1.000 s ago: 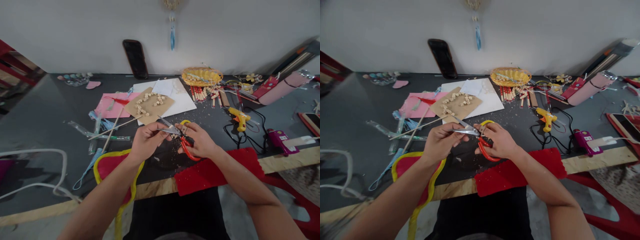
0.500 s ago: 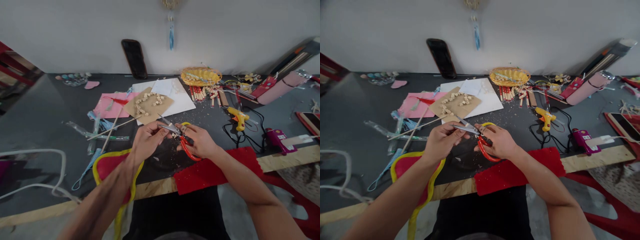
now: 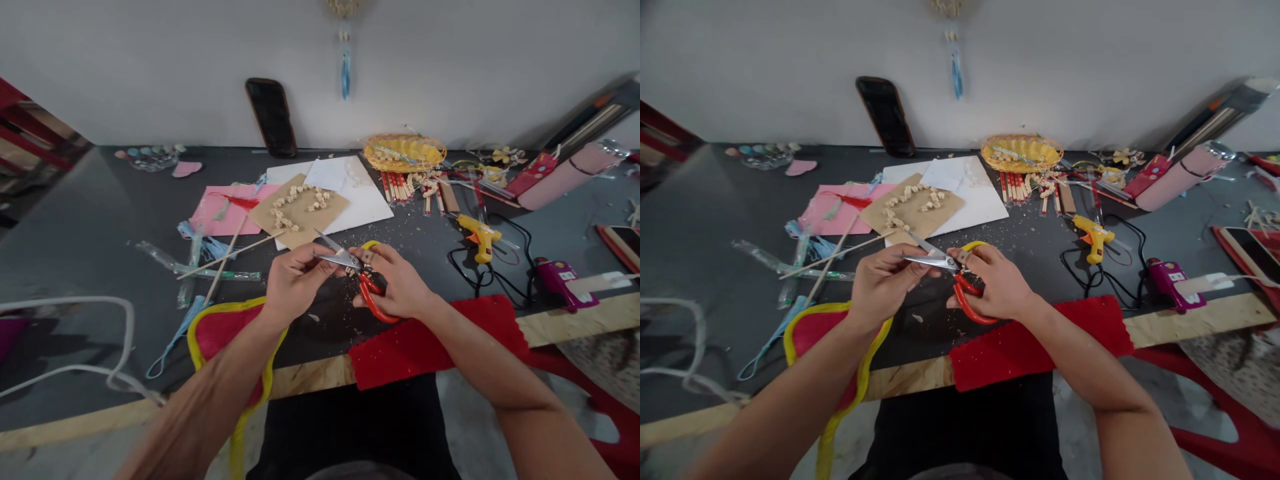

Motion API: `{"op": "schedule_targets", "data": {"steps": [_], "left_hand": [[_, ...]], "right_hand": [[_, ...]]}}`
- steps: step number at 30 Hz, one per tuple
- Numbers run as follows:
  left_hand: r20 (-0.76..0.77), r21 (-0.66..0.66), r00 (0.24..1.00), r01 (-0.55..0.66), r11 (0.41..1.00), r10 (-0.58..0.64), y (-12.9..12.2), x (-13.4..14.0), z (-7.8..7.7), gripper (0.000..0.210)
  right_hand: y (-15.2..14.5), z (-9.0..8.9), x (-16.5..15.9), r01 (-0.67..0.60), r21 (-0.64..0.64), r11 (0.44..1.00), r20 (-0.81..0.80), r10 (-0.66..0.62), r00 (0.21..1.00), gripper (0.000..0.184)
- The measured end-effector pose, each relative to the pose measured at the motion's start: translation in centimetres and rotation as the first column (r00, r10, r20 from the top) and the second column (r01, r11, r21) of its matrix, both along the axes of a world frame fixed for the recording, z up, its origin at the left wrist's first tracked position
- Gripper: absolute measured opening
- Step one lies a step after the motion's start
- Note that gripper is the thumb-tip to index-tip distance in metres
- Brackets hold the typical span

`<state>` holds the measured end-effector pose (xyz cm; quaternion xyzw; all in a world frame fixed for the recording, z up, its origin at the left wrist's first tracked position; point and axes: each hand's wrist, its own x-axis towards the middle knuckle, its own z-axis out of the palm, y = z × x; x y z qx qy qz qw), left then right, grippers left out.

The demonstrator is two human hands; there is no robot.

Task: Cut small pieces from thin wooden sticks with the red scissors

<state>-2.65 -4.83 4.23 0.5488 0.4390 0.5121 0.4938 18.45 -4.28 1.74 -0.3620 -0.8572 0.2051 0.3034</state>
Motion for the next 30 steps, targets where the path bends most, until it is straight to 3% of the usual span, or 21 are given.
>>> {"op": "schedule_targets", "data": {"steps": [13,21,28,30], "left_hand": [[0.084,-0.134,0.987,0.145,0.980,-0.134,0.31,-0.36,-0.06,0.022],[0.120,-0.158,0.987,0.123,0.980,-0.105,0.41,-0.02,-0.19,0.024],[-0.160,-0.022,0.987,-0.037,0.999,0.033,0.19,0.32,0.57,0.012],[-0.174,0.007,0.984,-0.038,0.999,0.039,0.14,0.21,0.48,0.012]], "right_hand": [[0.26,-0.27,0.13,-0.042,0.043,0.998,0.003,0.042,0.999,0.078],[-0.07,-0.02,0.10,-0.017,0.092,0.996,0.088,0.009,0.996,0.067],[-0.30,0.31,-0.28,0.047,-0.024,0.999,0.049,-0.046,0.998,0.065],[-0.27,0.27,-0.26,0.050,-0.025,0.998,0.043,-0.049,0.998,0.068]]}}
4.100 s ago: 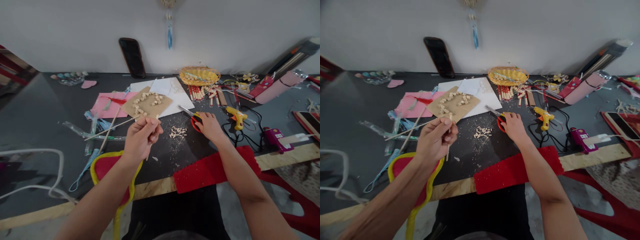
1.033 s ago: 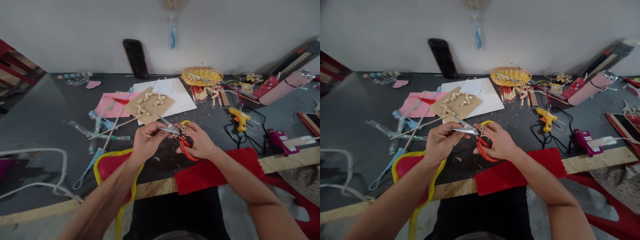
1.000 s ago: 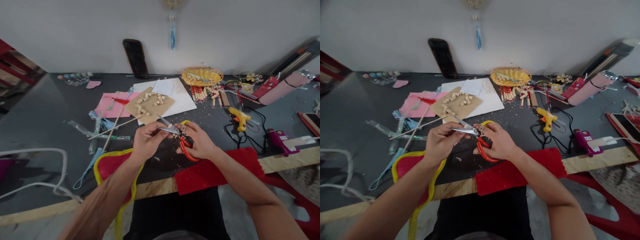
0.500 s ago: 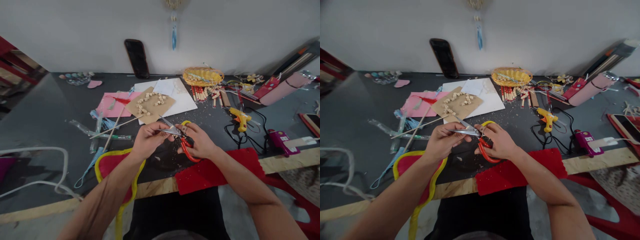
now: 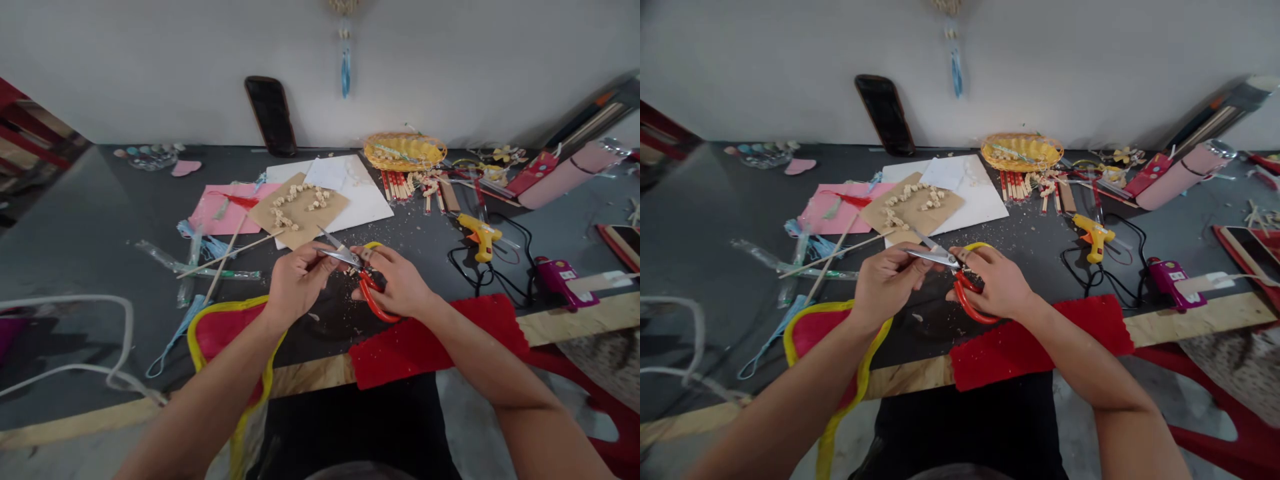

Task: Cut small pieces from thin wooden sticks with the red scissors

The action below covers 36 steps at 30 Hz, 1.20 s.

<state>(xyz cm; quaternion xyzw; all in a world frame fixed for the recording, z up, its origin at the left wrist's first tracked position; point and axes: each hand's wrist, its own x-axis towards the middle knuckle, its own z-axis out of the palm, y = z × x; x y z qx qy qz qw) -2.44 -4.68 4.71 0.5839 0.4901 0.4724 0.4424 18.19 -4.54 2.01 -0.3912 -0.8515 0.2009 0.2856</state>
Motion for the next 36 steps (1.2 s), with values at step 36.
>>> {"op": "schedule_targets", "data": {"steps": [36], "left_hand": [[0.145,-0.068,0.985,0.106,0.992,-0.096,0.04,-0.23,-0.63,0.010]], "right_hand": [[0.01,-0.09,0.04,-0.007,0.001,1.000,0.015,0.007,1.000,0.074]]}}
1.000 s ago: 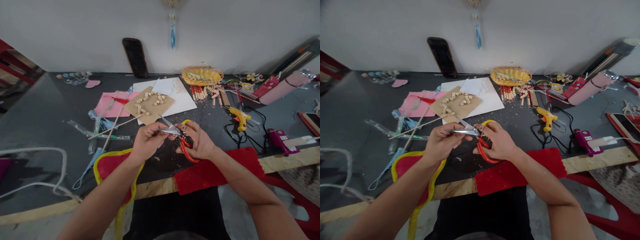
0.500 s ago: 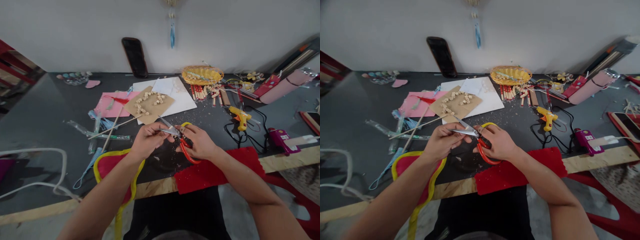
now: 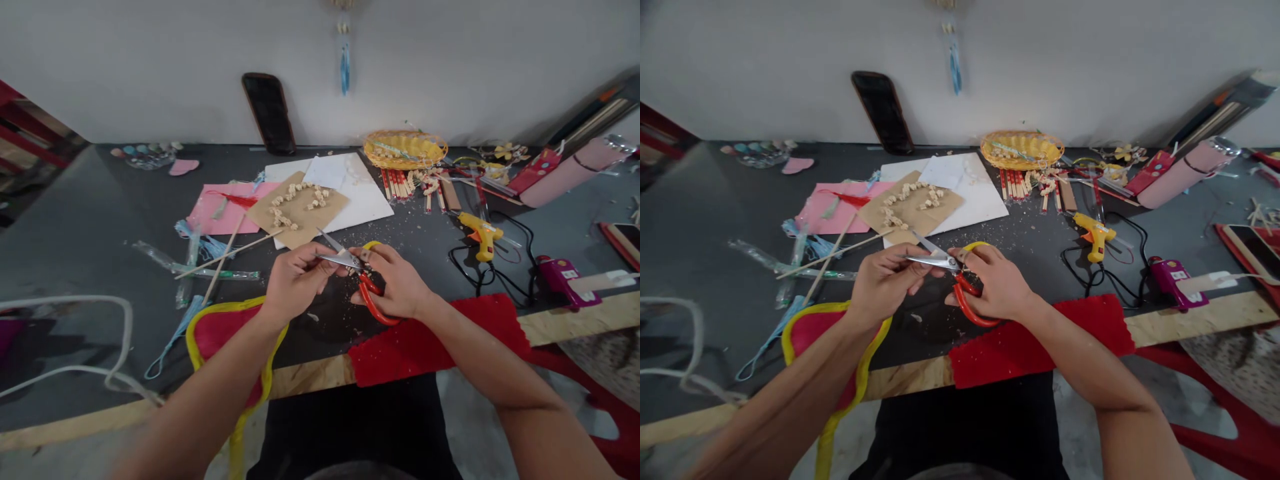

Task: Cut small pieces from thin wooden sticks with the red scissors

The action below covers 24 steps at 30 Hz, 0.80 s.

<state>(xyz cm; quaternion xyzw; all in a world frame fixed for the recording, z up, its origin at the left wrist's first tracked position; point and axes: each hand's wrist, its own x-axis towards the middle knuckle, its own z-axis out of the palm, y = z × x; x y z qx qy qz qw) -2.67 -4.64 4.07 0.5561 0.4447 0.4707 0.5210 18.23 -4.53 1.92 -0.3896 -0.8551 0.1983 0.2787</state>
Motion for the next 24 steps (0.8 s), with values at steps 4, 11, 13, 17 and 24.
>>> {"op": "schedule_targets", "data": {"steps": [4,11,13,17,24], "left_hand": [[0.102,-0.075,0.993,0.059,0.995,-0.051,-0.03,-0.02,-0.12,0.009],[0.149,-0.125,0.985,0.109,0.986,-0.090,0.21,-0.24,-0.17,0.012],[0.151,-0.129,0.984,0.115,0.985,-0.095,0.25,-0.27,-0.20,0.014],[0.126,-0.128,0.990,0.086,0.988,-0.069,0.23,-0.04,-0.15,0.017],[-0.066,-0.023,0.997,-0.031,0.999,0.030,0.19,0.31,0.09,0.017]], "right_hand": [[0.19,-0.07,0.17,-0.031,0.052,0.998,-0.008,0.031,0.999,0.076],[0.13,-0.09,-0.02,-0.063,0.034,0.997,-0.007,0.063,0.998,0.074],[0.02,-0.10,-0.17,-0.063,0.024,0.998,-0.002,0.063,0.998,0.069],[-0.21,-0.02,-0.30,-0.033,0.028,0.999,0.032,0.032,0.999,0.062],[-0.26,0.33,-0.38,-0.003,-0.045,0.999,0.040,0.005,0.999,0.054]]}}
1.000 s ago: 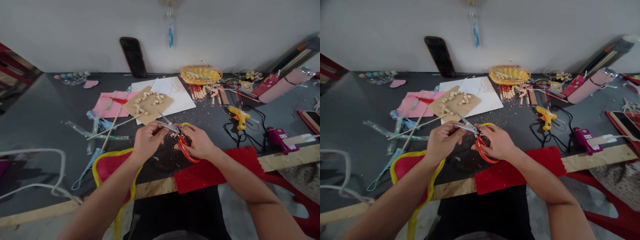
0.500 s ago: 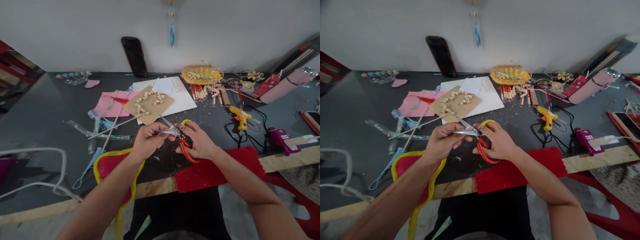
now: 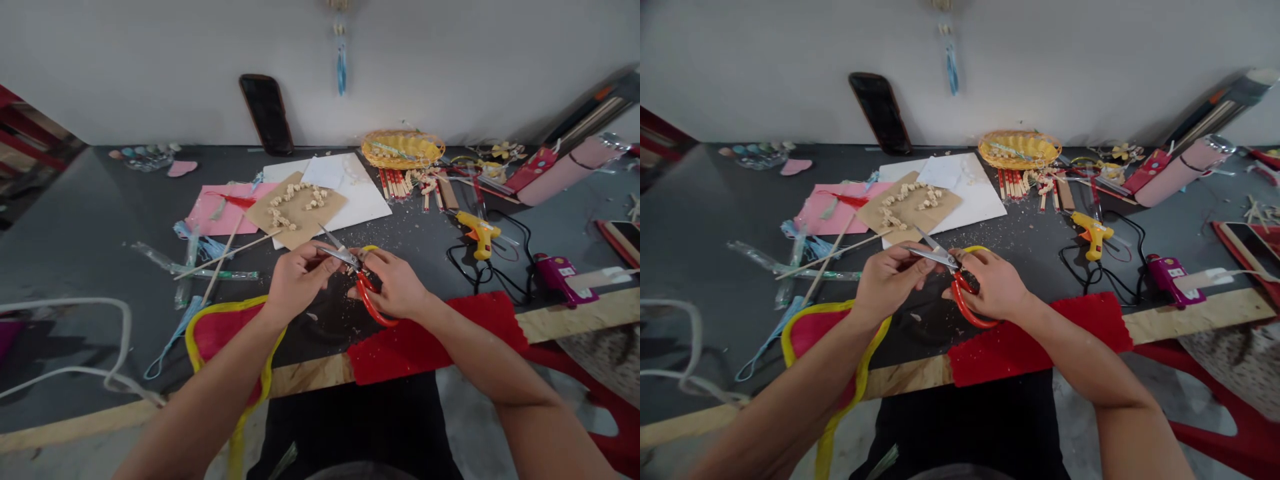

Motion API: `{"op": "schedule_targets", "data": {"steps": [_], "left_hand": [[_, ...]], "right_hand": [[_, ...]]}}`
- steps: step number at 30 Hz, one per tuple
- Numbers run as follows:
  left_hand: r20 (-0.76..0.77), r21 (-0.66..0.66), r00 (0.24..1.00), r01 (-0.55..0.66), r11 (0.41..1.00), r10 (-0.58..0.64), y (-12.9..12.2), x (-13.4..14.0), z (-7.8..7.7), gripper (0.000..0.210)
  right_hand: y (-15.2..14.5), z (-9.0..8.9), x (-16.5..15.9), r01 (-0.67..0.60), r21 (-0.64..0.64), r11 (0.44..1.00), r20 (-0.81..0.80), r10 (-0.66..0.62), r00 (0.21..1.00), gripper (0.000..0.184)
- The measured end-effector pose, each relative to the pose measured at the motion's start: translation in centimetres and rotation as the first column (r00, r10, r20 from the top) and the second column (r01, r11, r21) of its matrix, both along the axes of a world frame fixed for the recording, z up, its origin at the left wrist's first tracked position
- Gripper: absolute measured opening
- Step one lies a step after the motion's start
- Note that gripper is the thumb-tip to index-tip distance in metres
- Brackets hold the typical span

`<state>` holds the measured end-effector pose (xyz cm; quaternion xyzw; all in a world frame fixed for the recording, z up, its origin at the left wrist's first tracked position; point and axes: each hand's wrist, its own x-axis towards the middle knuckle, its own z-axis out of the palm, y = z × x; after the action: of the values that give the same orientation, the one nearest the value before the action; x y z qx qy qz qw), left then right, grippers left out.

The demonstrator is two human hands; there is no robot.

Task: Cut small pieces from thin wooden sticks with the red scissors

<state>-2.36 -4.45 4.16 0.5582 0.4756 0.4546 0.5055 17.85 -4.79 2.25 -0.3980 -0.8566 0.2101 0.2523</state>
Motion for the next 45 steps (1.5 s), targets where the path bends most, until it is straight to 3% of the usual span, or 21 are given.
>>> {"op": "schedule_targets", "data": {"steps": [4,10,20,26,35,45], "left_hand": [[-0.014,0.042,1.000,0.006,0.999,-0.005,-0.08,-0.16,-0.08,0.015],[0.108,-0.044,0.990,0.100,0.994,-0.094,-0.22,-0.43,-0.18,0.015],[0.262,-0.132,0.957,0.168,0.977,-0.129,-0.15,-0.44,0.31,0.023],[0.217,-0.131,0.969,0.153,0.980,-0.122,-0.10,-0.38,0.12,0.024],[0.167,-0.098,0.982,0.101,0.990,-0.083,-0.06,-0.23,-0.12,0.023],[0.158,-0.068,0.984,0.095,0.993,-0.084,0.04,-0.36,-0.40,0.028]], "right_hand": [[0.16,-0.16,0.16,0.005,-0.001,1.000,-0.016,-0.005,1.000,0.065],[0.33,-0.35,0.42,-0.031,0.035,0.999,-0.053,0.033,0.998,0.076],[0.22,-0.26,0.15,-0.112,-0.016,0.994,-0.158,0.108,0.982,0.072],[0.28,-0.31,0.23,-0.066,0.041,0.997,-0.063,0.068,0.996,0.074],[-0.27,0.09,-0.17,-0.030,-0.001,1.000,-0.018,0.030,0.999,0.056],[-0.38,0.44,-0.12,-0.088,-0.074,0.993,-0.160,0.075,0.984,0.031]]}}
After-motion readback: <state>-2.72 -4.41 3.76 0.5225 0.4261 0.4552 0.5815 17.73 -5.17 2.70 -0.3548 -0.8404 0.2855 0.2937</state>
